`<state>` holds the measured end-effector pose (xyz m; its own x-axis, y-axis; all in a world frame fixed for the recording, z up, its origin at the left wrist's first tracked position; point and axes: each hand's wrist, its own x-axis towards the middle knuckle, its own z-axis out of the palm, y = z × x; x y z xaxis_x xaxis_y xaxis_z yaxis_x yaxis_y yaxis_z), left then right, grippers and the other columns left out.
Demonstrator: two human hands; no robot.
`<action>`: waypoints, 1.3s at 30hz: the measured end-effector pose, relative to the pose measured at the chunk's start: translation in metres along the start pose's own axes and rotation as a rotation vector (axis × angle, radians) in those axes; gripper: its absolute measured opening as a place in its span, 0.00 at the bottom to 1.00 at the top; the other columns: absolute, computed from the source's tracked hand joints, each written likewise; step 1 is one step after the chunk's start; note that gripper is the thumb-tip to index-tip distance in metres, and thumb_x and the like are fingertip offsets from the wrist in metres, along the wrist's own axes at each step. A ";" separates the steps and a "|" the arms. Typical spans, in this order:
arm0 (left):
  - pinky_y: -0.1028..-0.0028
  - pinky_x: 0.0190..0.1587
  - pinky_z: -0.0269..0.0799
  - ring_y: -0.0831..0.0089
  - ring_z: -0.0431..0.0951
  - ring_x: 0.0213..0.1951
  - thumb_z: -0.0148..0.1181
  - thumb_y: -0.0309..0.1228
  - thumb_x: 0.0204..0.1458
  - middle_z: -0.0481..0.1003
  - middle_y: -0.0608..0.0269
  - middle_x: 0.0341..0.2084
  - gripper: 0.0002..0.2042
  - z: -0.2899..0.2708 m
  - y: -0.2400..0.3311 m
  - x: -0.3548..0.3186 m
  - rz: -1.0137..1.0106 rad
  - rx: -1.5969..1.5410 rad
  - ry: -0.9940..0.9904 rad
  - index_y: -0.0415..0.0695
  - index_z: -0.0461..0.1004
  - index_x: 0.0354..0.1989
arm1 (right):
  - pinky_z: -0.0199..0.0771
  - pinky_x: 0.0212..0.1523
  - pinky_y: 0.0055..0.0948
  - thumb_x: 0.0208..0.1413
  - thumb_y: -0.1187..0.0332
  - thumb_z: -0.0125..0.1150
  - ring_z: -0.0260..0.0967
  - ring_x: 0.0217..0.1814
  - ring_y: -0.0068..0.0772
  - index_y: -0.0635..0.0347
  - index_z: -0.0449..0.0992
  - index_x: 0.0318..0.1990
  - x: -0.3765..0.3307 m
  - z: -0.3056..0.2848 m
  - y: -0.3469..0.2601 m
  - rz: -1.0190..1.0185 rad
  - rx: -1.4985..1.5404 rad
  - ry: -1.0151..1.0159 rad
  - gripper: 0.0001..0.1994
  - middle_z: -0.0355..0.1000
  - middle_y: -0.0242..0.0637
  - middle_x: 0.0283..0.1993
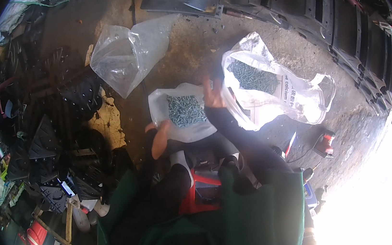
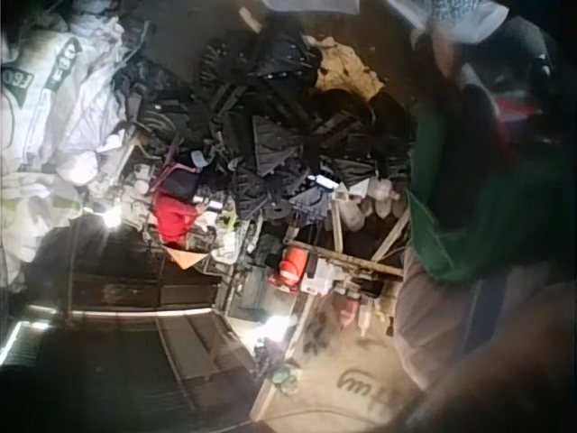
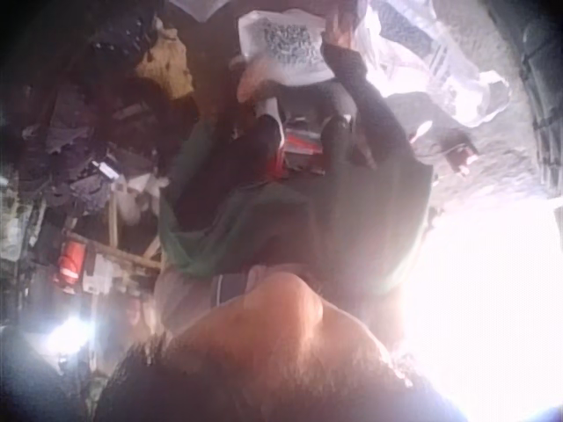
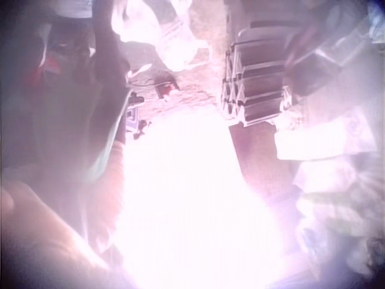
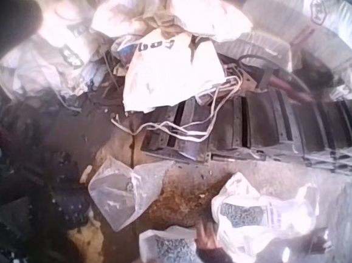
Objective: The person sits on a low stool and repeatedly scoops small metal fasteners from a large white sack into a smaller clear plastic bag. The person handles the fasteners by hand, transferring them in batches between the two bags.
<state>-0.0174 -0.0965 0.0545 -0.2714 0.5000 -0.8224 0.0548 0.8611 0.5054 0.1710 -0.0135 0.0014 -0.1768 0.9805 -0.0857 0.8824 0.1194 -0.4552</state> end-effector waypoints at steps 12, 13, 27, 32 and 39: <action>0.59 0.39 0.72 0.52 0.77 0.29 0.57 0.32 0.51 0.77 0.50 0.25 0.09 -0.028 0.048 -0.003 0.501 0.619 0.222 0.38 0.77 0.34 | 0.72 0.48 0.42 0.38 0.80 0.59 0.69 0.51 0.52 0.58 0.75 0.45 0.000 -0.056 -0.026 -0.218 0.130 0.113 0.21 0.71 0.45 0.47; 0.57 0.39 0.72 0.51 0.77 0.31 0.57 0.31 0.49 0.76 0.50 0.26 0.09 -0.023 0.049 -0.004 0.434 0.633 0.229 0.40 0.77 0.34 | 0.71 0.50 0.42 0.39 0.79 0.59 0.68 0.53 0.51 0.58 0.75 0.46 -0.006 -0.047 -0.033 -0.360 0.306 0.092 0.21 0.70 0.46 0.50; 0.59 0.43 0.72 0.49 0.74 0.44 0.59 0.20 0.39 0.72 0.47 0.39 0.23 0.025 0.031 0.037 0.533 1.158 0.061 0.36 0.65 0.49 | 0.68 0.49 0.48 0.49 0.72 0.54 0.66 0.55 0.52 0.49 0.70 0.51 0.002 0.066 0.005 -0.256 0.050 -0.274 0.19 0.66 0.47 0.53; 0.54 0.48 0.69 0.46 0.72 0.47 0.61 0.21 0.41 0.70 0.44 0.45 0.32 0.017 0.026 0.055 0.508 0.927 0.133 0.37 0.58 0.59 | 0.70 0.48 0.47 0.52 0.70 0.53 0.67 0.54 0.48 0.49 0.73 0.48 -0.006 0.068 -0.011 -0.484 -0.140 -0.035 0.15 0.68 0.42 0.52; 0.58 0.46 0.72 0.47 0.75 0.44 0.54 0.22 0.44 0.68 0.46 0.51 0.29 0.011 0.034 0.083 0.717 0.660 0.137 0.40 0.59 0.59 | 0.73 0.44 0.40 0.47 0.65 0.59 0.69 0.50 0.44 0.51 0.75 0.41 0.006 0.090 -0.016 -0.332 0.041 -0.048 0.11 0.70 0.41 0.47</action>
<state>-0.0274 -0.0253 0.0007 -0.0710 0.9451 -0.3190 0.7643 0.2571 0.5914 0.1166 -0.0238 -0.0717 -0.4725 0.8807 0.0321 0.7551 0.4234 -0.5006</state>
